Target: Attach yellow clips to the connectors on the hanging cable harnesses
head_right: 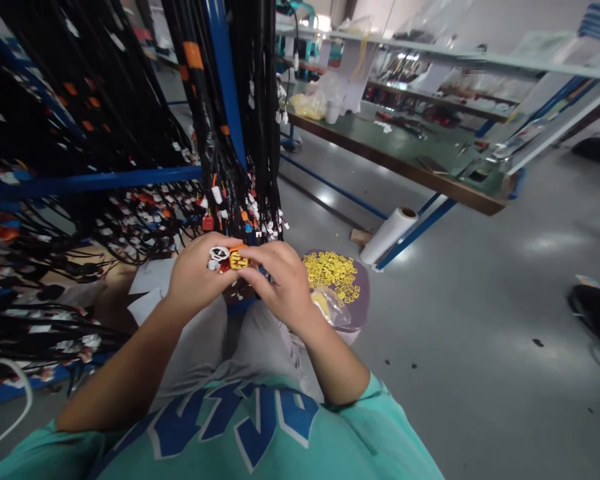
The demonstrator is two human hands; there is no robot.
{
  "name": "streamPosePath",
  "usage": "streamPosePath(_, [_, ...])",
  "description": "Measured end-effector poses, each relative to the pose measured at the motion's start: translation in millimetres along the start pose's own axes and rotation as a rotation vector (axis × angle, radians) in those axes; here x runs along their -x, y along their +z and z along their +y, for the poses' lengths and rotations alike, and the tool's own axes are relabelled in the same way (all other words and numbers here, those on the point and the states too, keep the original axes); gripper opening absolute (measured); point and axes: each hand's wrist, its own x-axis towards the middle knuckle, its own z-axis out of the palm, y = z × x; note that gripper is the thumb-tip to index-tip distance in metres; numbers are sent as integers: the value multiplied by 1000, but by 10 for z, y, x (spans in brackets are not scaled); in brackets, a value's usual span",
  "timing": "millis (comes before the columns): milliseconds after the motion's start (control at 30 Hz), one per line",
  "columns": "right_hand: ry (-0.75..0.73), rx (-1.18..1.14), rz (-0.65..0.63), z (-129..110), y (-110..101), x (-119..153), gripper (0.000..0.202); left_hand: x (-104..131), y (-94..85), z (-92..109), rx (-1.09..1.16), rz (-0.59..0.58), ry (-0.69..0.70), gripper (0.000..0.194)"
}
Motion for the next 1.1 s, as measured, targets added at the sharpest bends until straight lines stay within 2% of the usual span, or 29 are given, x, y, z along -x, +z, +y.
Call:
streamPosePath(233, [73,-35,6,-77,55,-18,18,39,-39,-7,-19,21,65,11])
streamPosePath(333, [262,-159,31,-93,82,-22,22,51,-30,-14,-61,35,119,10])
streamPosePath(433, [464,-380,5,-85,106,-30,25,67,-15,-23,-100,99,226,9])
streamPosePath(567, [571,-555,-24,-70,143,-25,21,101,6,-55,-128,148,295,12])
streamPosePath(833, [658,-715,117,-24,265,51,23,182,19,-98,-149,182,384,11])
streamPosePath(967, [662,-721,24,-37,243,41,27,197,-2,-66,-184,90,277,10])
streamPosePath(1100, [643,-678,2,-62,239,17,32,205,-9,-57,-181,99,251,9])
